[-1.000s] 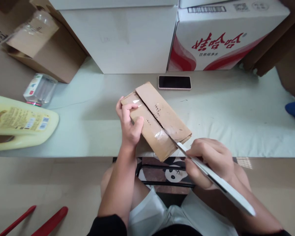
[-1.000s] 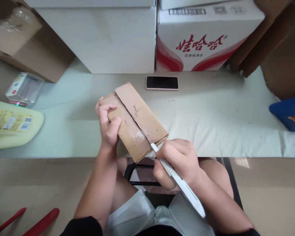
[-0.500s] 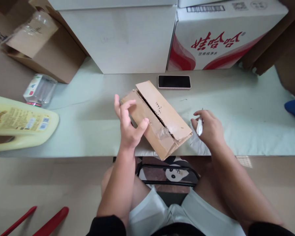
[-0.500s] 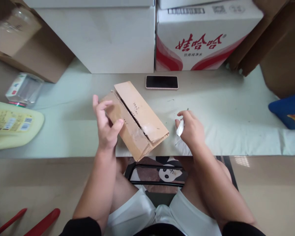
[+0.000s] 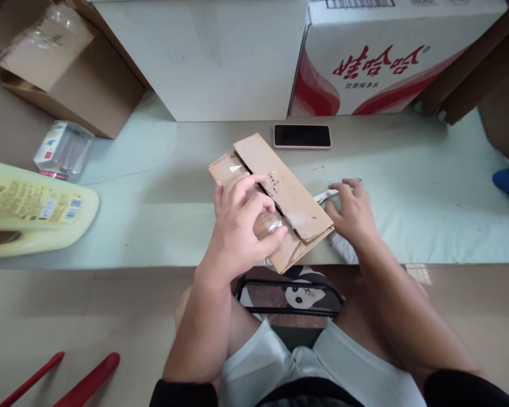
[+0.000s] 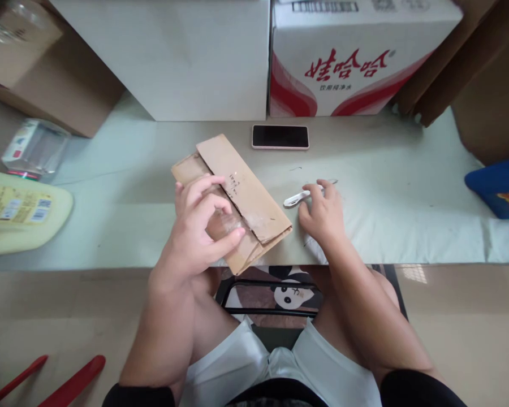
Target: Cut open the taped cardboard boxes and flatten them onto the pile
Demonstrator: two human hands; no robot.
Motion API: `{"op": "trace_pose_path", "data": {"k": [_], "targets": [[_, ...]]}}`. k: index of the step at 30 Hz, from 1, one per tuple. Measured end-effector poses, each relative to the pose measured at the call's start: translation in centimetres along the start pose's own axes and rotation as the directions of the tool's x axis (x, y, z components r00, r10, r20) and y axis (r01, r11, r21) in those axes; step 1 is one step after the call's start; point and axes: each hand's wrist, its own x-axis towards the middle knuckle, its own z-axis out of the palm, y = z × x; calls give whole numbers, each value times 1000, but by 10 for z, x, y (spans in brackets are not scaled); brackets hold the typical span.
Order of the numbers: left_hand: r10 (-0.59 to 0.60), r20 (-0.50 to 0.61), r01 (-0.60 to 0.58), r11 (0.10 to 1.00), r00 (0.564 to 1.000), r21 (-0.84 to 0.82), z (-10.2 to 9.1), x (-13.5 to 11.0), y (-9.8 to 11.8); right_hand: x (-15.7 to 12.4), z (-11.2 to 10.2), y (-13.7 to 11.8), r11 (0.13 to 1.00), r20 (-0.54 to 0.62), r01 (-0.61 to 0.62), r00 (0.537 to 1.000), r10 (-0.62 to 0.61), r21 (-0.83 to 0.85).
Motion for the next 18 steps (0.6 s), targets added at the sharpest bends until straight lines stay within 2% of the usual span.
{"op": "trace_pose_path", "data": {"k": [5, 10, 18], "targets": [[-15, 4, 15, 1000, 1000, -6, 1, 1, 3, -3, -4, -10, 999, -78, 35, 996, -32, 38], [18, 40, -19, 1000, 999, 10, 0, -1, 3, -3, -2, -14, 982, -69, 116, 992, -107, 152], [86, 75, -88, 996, 993, 21, -3, -5, 1, -5, -5, -18, 968, -39, 83, 996, -76, 238]]}}
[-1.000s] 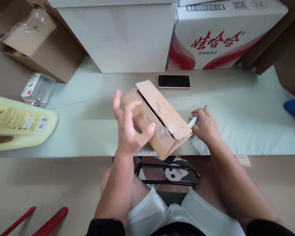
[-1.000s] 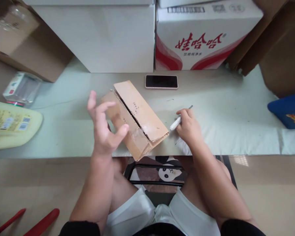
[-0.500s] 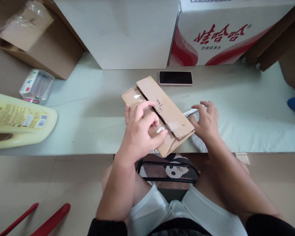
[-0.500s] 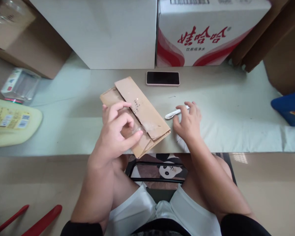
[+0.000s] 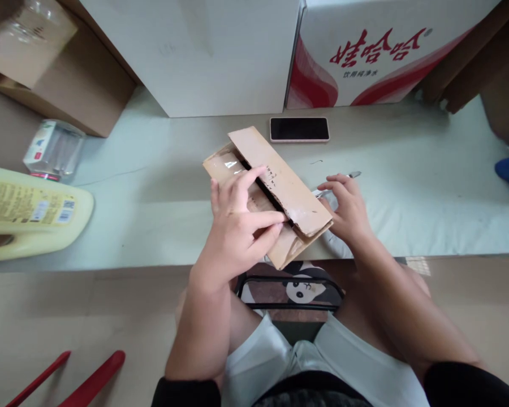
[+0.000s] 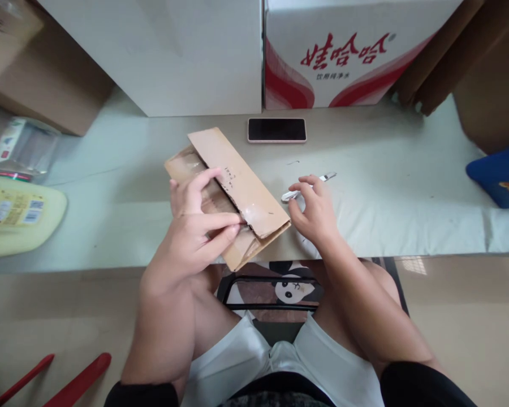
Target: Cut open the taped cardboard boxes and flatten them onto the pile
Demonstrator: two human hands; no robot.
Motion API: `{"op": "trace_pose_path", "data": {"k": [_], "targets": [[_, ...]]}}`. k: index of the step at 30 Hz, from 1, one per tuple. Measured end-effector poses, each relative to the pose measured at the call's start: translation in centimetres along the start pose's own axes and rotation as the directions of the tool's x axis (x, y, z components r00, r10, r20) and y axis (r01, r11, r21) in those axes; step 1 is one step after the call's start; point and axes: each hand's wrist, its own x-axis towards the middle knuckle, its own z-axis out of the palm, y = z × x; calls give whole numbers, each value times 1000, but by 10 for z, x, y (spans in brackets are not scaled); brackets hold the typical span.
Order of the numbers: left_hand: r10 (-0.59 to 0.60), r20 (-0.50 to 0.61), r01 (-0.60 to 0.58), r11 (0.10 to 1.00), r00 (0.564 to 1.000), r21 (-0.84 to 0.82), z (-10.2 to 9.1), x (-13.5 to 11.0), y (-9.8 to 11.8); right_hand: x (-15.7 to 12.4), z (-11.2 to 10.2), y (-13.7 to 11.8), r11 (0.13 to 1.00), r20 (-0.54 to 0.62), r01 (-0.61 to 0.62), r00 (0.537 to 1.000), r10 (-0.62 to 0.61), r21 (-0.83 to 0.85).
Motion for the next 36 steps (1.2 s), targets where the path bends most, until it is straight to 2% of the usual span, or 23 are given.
{"op": "trace_pose_path", "data": {"k": [16, 27, 29, 31, 34, 36], "targets": [[38, 35, -40, 999, 999, 33, -1, -1, -3, 2, -1, -7, 995, 43, 55, 997, -59, 88], [-7, 45, 6, 999, 999, 33, 0, 2, 3, 3, -1, -8, 990, 89, 46, 994, -58, 131], [-18, 45, 17, 1000, 999, 19, 0, 1, 1, 4, -3, -10, 979, 133, 55, 988, -82, 195], [-37, 33, 38, 999, 999, -27, 1, 1, -1, 2, -5, -14, 944, 214, 19, 972, -94, 329], [-82, -17, 79, 985, 996, -155, 5, 1, -4, -1, -7, -21, 836, 322, -110, 943, -83, 537], [-135, -69, 116, 967, 989, -225, 8, 2, -2, -4, -8, -26, 779, 338, -136, 936, -103, 613]]}}
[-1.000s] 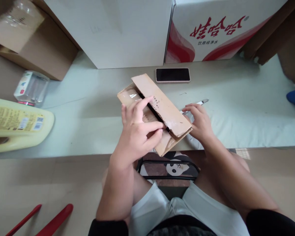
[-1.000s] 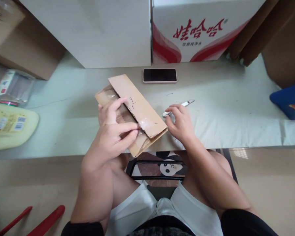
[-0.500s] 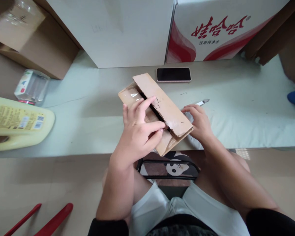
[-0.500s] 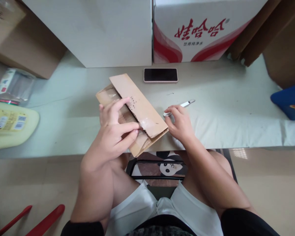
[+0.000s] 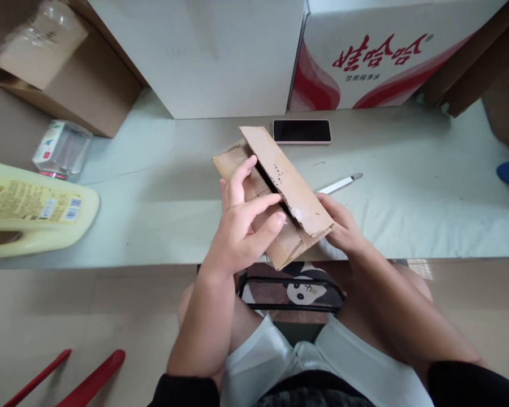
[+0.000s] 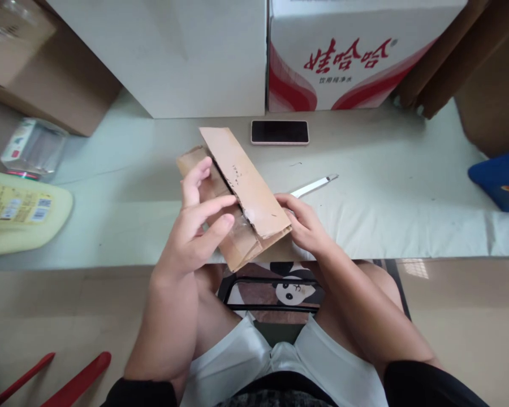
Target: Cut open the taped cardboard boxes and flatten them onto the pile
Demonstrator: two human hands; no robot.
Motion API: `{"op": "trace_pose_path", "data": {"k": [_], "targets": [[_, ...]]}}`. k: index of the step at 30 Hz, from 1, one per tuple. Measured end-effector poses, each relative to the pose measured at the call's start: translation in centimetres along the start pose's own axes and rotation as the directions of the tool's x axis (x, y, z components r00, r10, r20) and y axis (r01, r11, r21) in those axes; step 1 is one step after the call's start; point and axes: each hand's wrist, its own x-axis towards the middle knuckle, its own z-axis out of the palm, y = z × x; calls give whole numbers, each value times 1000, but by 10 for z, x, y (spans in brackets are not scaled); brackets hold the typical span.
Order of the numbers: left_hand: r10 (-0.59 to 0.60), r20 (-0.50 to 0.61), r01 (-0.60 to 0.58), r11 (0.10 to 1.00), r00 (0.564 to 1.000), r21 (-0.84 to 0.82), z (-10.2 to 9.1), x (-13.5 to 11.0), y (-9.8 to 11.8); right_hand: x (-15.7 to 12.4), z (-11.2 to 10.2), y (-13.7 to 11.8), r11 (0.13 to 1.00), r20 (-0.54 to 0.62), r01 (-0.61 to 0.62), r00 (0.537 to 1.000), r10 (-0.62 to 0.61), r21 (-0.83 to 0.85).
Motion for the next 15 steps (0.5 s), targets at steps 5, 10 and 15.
{"op": "trace_pose_path", "data": {"k": [5, 10, 15], "targets": [[-177, -138, 174, 984, 974, -36, 4, 4, 10, -2, 5, -2, 995, 55, 102, 993, -102, 11], [-293, -151, 215, 894, 944, -394, -10, 8, 3, -3, 9, 5, 995, -12, 89, 996, -90, -51], [-544, -216, 115, 511, 811, -852, -23, 11, -19, -2, 4, 8, 1000, -247, -21, 969, 17, -14]]}}
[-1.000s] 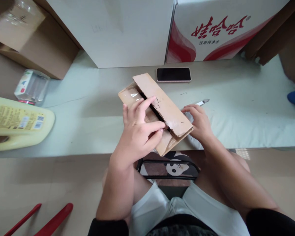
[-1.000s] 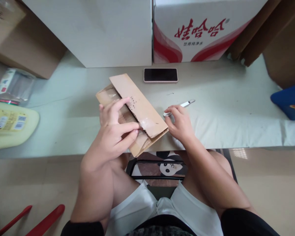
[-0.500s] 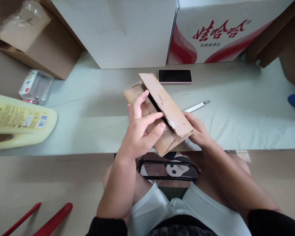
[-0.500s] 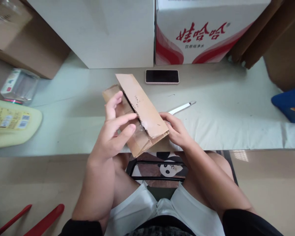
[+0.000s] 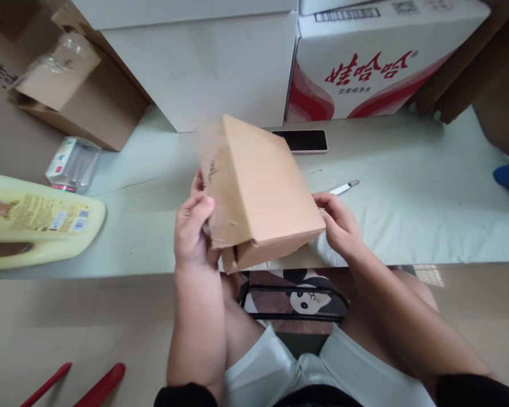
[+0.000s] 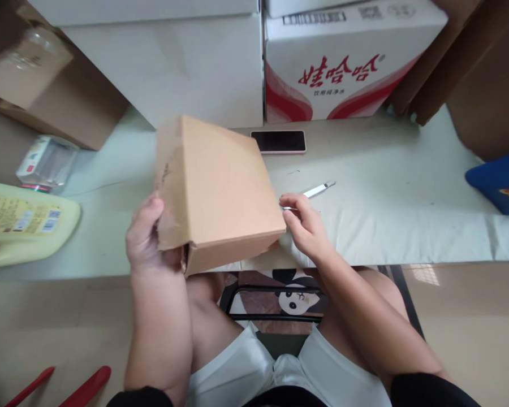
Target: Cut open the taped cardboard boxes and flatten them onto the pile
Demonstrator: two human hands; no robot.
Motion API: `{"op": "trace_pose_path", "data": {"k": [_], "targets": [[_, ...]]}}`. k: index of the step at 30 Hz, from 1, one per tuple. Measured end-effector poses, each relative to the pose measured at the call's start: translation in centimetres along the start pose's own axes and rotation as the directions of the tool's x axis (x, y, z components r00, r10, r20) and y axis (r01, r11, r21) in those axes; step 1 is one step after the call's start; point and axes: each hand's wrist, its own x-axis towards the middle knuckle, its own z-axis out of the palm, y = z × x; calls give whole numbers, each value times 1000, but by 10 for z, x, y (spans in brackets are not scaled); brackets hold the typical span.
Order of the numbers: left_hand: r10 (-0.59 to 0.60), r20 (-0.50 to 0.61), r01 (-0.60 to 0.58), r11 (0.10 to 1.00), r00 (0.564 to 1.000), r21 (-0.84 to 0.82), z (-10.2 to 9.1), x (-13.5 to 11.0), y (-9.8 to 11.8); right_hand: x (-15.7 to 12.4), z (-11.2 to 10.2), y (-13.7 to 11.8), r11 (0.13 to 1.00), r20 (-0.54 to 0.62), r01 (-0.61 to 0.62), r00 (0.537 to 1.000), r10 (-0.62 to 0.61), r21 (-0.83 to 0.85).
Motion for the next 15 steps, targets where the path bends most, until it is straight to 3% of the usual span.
{"op": "trace_pose_path", "data": {"k": [2, 5, 9, 12, 15], "targets": [[-88, -71, 80, 991, 994, -105, -7, 7, -4, 2, -5, -1, 999, 26, 6, 1000, -7, 40], [-180, -79, 174, 981, 980, -80, -15, 16, -9, 4, -11, -1, 992, 70, 113, 991, -116, 53], [-43, -135, 53, 996, 990, 72, -19, 21, -8, 1, -13, 4, 979, 45, 198, 979, -201, 54], [-46, -45, 52, 986, 998, 158, -20, 17, -3, -2, -9, 8, 981, 116, 179, 975, -187, 78], [-169, 75, 157, 977, 983, 143, -20, 11, -1, -2, -5, 10, 991, 211, 121, 969, -132, 65]]}}
